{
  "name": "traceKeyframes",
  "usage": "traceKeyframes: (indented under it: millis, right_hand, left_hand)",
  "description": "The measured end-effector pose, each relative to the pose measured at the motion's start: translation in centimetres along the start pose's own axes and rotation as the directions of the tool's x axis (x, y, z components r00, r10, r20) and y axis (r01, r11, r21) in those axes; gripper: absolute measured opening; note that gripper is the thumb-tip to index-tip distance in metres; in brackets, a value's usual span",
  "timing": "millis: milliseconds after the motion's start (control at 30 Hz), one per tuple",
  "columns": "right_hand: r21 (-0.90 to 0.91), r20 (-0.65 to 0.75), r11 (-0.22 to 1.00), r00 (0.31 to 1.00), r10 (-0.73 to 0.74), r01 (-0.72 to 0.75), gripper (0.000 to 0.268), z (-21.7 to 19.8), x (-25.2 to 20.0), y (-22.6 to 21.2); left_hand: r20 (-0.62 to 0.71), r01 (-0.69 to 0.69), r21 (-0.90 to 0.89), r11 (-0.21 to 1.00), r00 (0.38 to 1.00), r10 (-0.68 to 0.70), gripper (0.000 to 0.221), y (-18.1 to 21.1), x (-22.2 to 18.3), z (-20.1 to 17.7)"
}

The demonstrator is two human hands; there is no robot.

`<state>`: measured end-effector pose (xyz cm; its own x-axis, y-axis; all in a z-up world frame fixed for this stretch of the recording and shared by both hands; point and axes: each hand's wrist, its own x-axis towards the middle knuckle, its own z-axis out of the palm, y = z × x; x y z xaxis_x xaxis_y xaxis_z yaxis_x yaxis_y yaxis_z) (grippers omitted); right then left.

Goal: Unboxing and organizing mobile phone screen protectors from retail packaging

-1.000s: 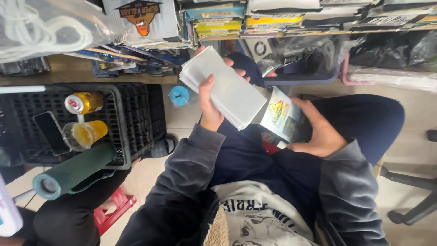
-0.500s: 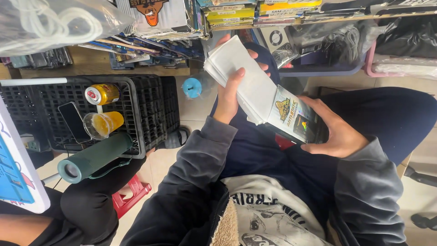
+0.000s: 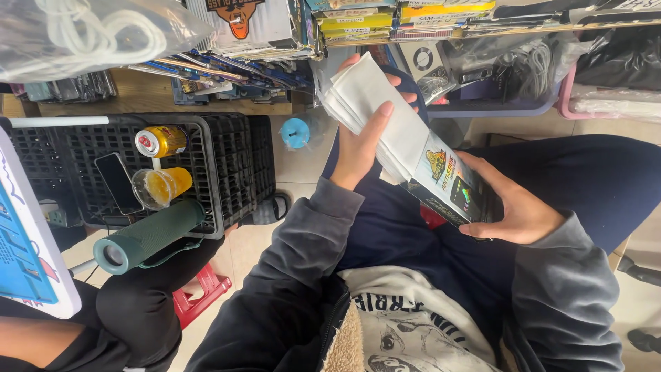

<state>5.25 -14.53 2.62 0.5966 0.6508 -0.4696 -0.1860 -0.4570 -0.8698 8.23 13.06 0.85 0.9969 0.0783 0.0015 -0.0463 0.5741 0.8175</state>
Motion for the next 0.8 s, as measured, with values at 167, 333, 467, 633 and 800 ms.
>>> traceKeyframes:
  millis: [167,333,467,633,800]
  right_hand:
    - [0.069,-0.002,0.997,1.0,0.028,-0.028,0.117,0.2,-0.1,0.4]
    - [0.215,0.0,0.976,1.0,-0.023,0.022,0.113,0.5,-0.2,0.4]
    - [0.109,-0.034,0.994,0.999,-0.012,0.015,0.111,0.4,0.0,-0.1]
    - [0.029,-0.063,0.995,0.994,-0.088,0.09,0.109,0.4,0.1,-0.3]
    - [0.033,-0.083,0.997,0.994,-0.071,0.074,0.113,0.5,0.0,-0.4]
  left_hand:
    - [-0.083,0.017,-0.032,0.999,0.996,-0.019,0.064,-0.4,-0.1,-0.2]
    - [-0.14,-0.063,0.101,0.993,0.987,0.077,0.059,-0.1,0.2,-0.1]
    - [-0.093,-0.108,0.11,0.988,0.989,0.118,0.058,-0.1,0.1,0.1]
    - [-0.106,-0.055,0.103,0.993,0.992,0.066,0.062,0.0,0.0,0.1]
    - [-0.11,0.12,-0.017,0.993,0.987,-0.121,0.06,-0.3,-0.1,0.8]
